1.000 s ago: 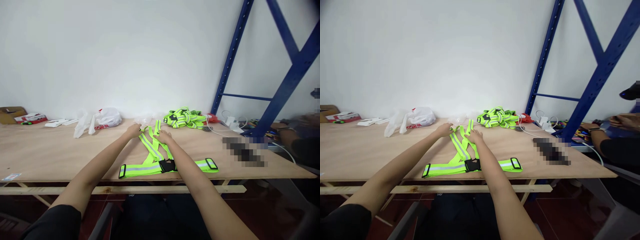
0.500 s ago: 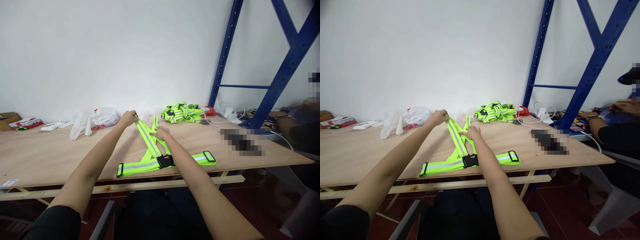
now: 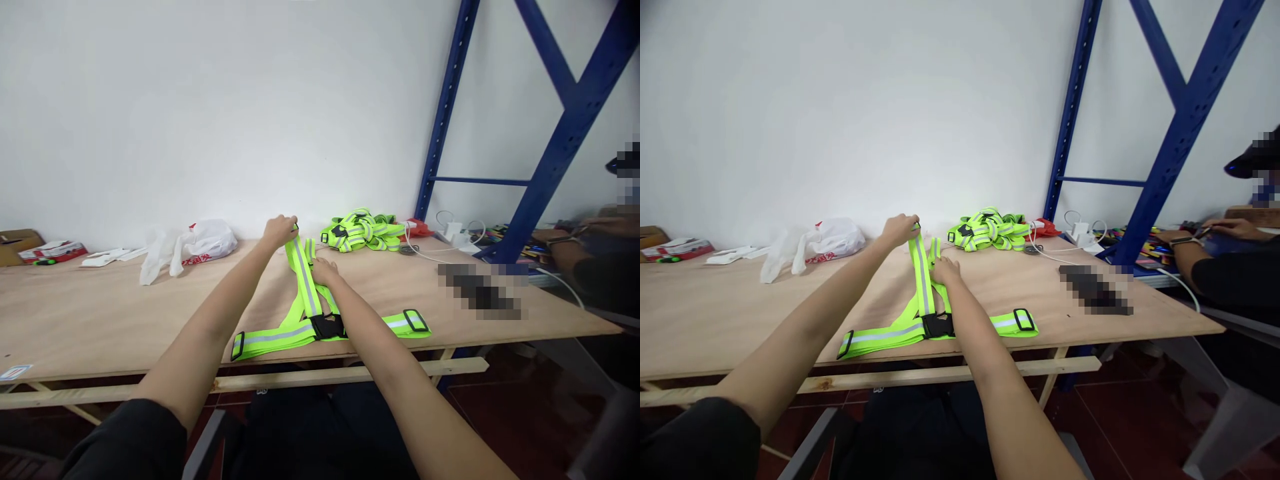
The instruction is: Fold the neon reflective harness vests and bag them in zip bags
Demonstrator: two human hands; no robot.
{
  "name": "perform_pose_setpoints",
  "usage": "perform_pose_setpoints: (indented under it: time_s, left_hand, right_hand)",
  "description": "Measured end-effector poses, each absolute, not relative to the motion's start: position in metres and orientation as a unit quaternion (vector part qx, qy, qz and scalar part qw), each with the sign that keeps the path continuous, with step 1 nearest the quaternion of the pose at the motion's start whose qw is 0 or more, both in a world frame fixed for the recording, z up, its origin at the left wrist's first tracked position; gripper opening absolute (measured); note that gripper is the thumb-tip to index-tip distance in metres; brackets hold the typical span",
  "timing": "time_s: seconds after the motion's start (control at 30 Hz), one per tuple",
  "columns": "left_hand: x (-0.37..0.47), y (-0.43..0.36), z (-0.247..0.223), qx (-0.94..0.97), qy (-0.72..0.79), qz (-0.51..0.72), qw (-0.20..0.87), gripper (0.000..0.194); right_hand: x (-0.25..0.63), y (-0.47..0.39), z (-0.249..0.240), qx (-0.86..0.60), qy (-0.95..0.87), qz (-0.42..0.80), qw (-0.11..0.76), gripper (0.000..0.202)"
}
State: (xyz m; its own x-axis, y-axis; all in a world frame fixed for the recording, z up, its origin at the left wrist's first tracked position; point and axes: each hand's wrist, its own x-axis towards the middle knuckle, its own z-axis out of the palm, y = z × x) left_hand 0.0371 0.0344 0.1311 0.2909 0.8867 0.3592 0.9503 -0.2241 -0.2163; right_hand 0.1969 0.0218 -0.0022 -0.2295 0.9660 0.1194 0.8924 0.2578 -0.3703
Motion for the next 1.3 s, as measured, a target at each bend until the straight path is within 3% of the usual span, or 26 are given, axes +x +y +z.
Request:
perform_pose_setpoints:
  time_s: [0.4, 0.6, 0.77, 0.97, 1.1, 1.23, 1.3]
  left_hand:
    - [0.057, 0.052, 0.043, -0.784, -0.611, -0.052, 0.1, 0.031]
    - [0.048, 0.041, 0.047, -0.774, -0.623, -0.051, 0.104, 0.04]
    - [0.036, 0.022, 0.073, -0.8, -0.593, -0.039, 0.086, 0.028]
    - [-0.005, -0.063, 0.113, -0.87, -0.488, -0.067, 0.009, 0.025]
    - [-0.04, -0.161, 0.104, -0.857, -0.485, -0.139, -0.103, 0.037]
    - [-0.055, -0.224, 0.065, -0.824, -0.513, -0.168, -0.175, 0.053]
    - [-0.056, -0.231, 0.05, -0.818, -0.518, -0.181, -0.175, 0.046]
  right_hand:
    - [0.204, 0.025, -0.003, -0.611, -0.762, 0.091, 0.194, 0.046]
    - [0.206, 0.024, -0.005, -0.597, -0.774, 0.085, 0.194, 0.042]
    - [0.208, 0.02, 0.008, -0.6, -0.767, 0.067, 0.216, 0.047]
    - [0.225, -0.001, 0.071, -0.576, -0.788, 0.019, 0.218, 0.04]
    - [0.258, -0.053, 0.106, -0.537, -0.816, -0.046, 0.209, 0.033]
    - [0.283, -0.136, 0.093, -0.422, -0.87, -0.097, 0.236, 0.034]
    - [0.287, -0.172, 0.069, -0.363, -0.897, -0.091, 0.234, 0.03]
